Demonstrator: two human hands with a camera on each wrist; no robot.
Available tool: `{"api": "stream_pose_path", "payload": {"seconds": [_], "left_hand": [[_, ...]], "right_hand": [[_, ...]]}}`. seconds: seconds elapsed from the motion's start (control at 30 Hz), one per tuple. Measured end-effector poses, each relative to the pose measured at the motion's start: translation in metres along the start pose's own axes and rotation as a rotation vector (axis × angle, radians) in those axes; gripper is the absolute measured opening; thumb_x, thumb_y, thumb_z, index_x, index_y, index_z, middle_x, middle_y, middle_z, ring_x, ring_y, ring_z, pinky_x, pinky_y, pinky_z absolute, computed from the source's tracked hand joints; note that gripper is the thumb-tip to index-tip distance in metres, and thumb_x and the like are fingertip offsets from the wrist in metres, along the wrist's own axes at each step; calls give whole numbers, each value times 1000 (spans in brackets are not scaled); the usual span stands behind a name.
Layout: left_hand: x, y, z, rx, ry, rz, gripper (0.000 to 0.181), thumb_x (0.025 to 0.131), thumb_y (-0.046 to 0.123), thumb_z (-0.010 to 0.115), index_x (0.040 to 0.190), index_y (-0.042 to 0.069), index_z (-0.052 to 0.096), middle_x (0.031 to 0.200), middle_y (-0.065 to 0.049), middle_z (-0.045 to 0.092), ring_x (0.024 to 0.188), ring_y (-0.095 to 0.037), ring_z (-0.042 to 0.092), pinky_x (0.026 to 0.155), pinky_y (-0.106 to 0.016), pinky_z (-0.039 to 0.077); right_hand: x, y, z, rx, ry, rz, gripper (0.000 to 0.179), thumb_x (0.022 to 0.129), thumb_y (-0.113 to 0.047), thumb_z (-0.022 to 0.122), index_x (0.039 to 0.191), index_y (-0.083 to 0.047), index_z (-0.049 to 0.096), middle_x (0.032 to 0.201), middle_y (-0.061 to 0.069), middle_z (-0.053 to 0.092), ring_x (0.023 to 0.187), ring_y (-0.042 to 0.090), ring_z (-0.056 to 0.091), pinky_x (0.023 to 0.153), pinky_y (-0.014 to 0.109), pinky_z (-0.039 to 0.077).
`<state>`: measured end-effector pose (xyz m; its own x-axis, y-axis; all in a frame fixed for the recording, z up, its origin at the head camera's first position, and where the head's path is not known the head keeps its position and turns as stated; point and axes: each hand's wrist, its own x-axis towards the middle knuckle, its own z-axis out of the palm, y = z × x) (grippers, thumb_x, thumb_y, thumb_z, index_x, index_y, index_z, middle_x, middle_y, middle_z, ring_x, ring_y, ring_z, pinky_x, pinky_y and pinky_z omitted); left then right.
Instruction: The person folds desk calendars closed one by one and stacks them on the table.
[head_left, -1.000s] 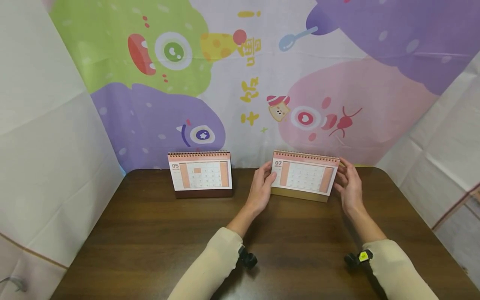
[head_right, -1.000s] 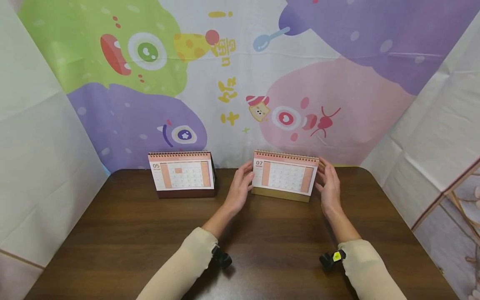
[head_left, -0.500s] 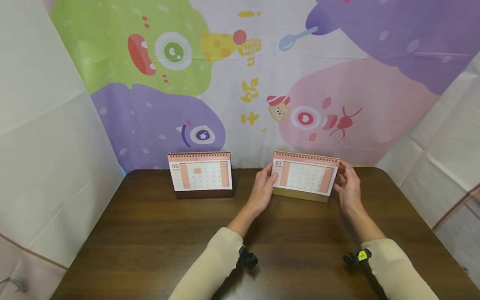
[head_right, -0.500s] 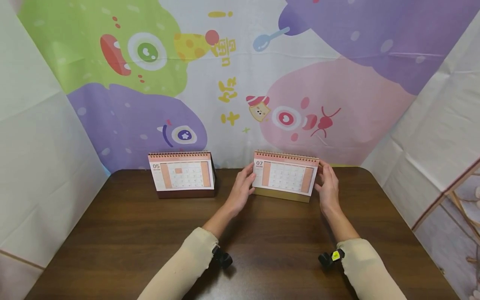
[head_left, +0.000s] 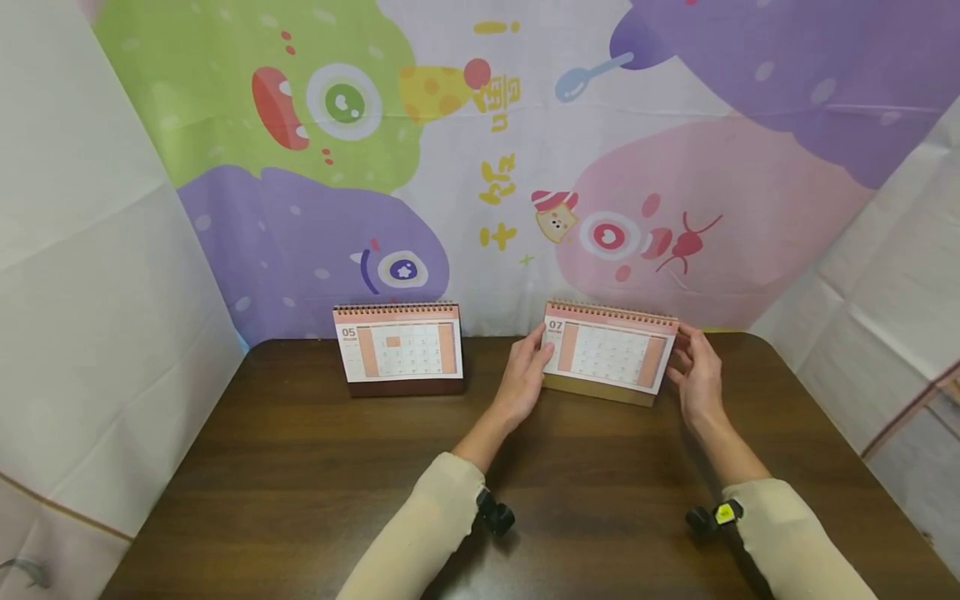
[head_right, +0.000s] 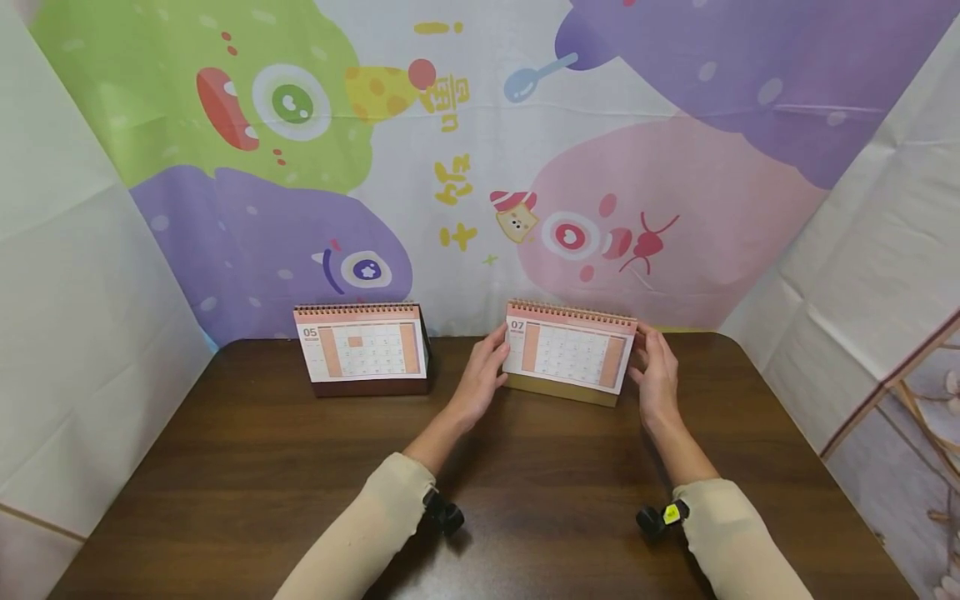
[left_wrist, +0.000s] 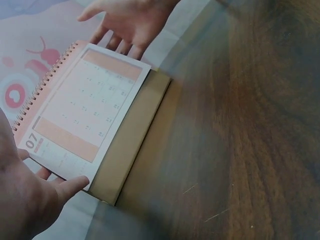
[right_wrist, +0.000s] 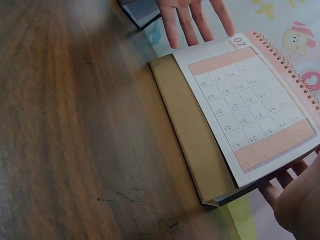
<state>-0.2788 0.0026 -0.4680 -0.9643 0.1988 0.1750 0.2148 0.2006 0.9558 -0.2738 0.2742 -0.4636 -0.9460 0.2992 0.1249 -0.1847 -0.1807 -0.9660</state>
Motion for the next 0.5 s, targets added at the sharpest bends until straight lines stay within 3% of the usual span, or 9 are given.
{"api": "stream_pose_path", "payload": {"seconds": [0.3,0.5], "left_hand": [[1,3,-2,20,-9,-6,65,119,37,43,176,7,36,174,-27,40,163,-42,41,140,-60,31],[4,4,-2,42,-18,-22,67,118,40,43,177,9,35,175,-27,39,165,-41,40,141,-59,30]], "right_hand": [[-7,1,-1,-36,35,-33,35,122,-38,38,119,-35,72,108,-22,72,102,-4,67,81,16,56],[-13,2,-2,-87,45,-54,36,123,-39,36,121,-35,73,109,-24,73,103,-4,68,86,12,57]]}}
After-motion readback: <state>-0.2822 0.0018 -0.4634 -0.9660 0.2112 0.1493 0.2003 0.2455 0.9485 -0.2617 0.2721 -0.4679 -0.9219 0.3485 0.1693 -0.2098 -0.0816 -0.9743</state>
